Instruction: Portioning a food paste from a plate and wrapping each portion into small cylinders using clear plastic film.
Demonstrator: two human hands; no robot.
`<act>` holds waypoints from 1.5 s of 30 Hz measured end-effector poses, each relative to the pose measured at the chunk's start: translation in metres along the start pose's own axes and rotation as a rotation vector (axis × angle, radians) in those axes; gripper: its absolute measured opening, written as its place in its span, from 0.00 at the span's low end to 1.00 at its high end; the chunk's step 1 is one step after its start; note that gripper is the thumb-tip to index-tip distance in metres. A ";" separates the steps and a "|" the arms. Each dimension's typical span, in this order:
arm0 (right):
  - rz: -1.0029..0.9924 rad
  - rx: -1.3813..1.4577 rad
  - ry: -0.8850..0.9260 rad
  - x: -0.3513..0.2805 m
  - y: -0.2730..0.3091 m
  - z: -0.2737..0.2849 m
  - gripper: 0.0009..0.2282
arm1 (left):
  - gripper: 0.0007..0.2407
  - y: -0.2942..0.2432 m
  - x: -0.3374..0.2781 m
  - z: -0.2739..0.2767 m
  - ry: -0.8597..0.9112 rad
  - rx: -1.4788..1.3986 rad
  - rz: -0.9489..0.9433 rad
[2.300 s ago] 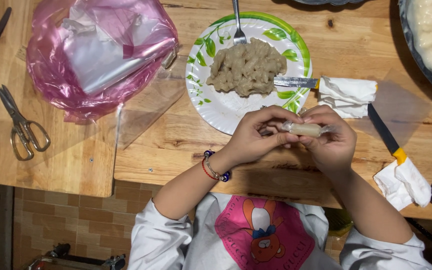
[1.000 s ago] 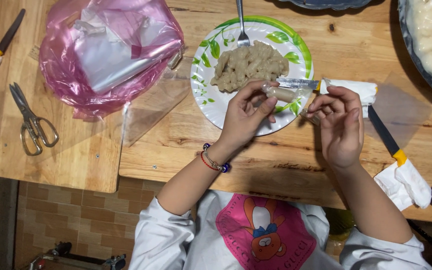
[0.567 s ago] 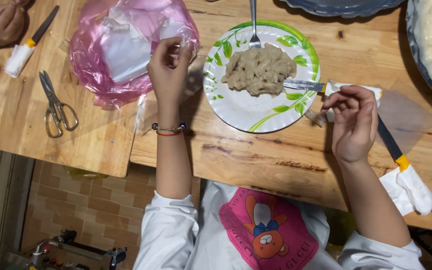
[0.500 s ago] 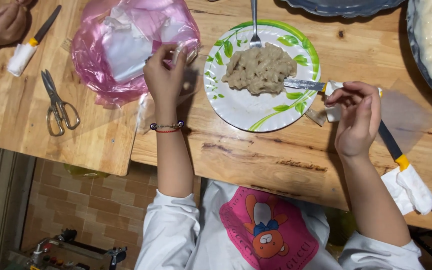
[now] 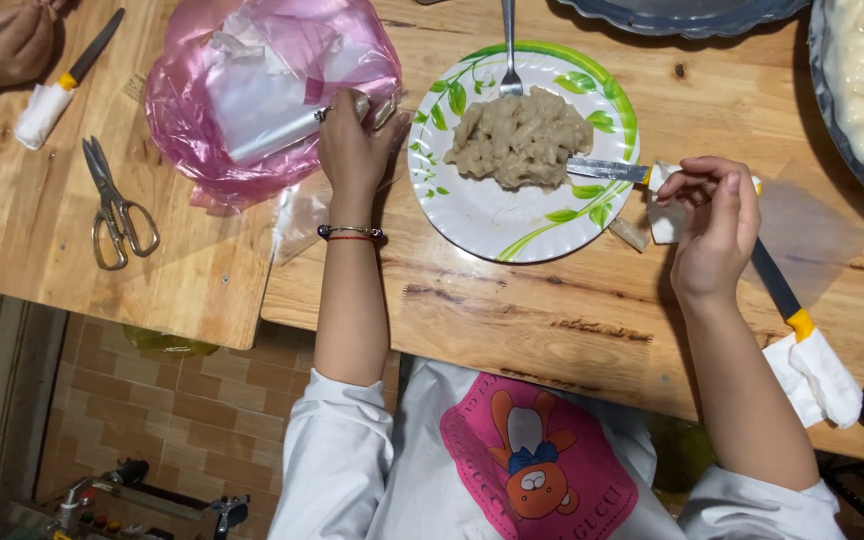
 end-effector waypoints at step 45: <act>-0.271 0.334 0.445 -0.042 0.029 -0.039 0.16 | 0.09 -0.177 -0.143 0.033 1.162 -1.384 -0.155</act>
Point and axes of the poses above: each hand's wrist, its own x-axis towards the middle knuckle, its own z-axis out of the back of the hand, y = z × x, the point moved 3 cm from there along x, towards the middle knuckle, and after that the axes turned 7 degrees about x, right-handed, at the moved point
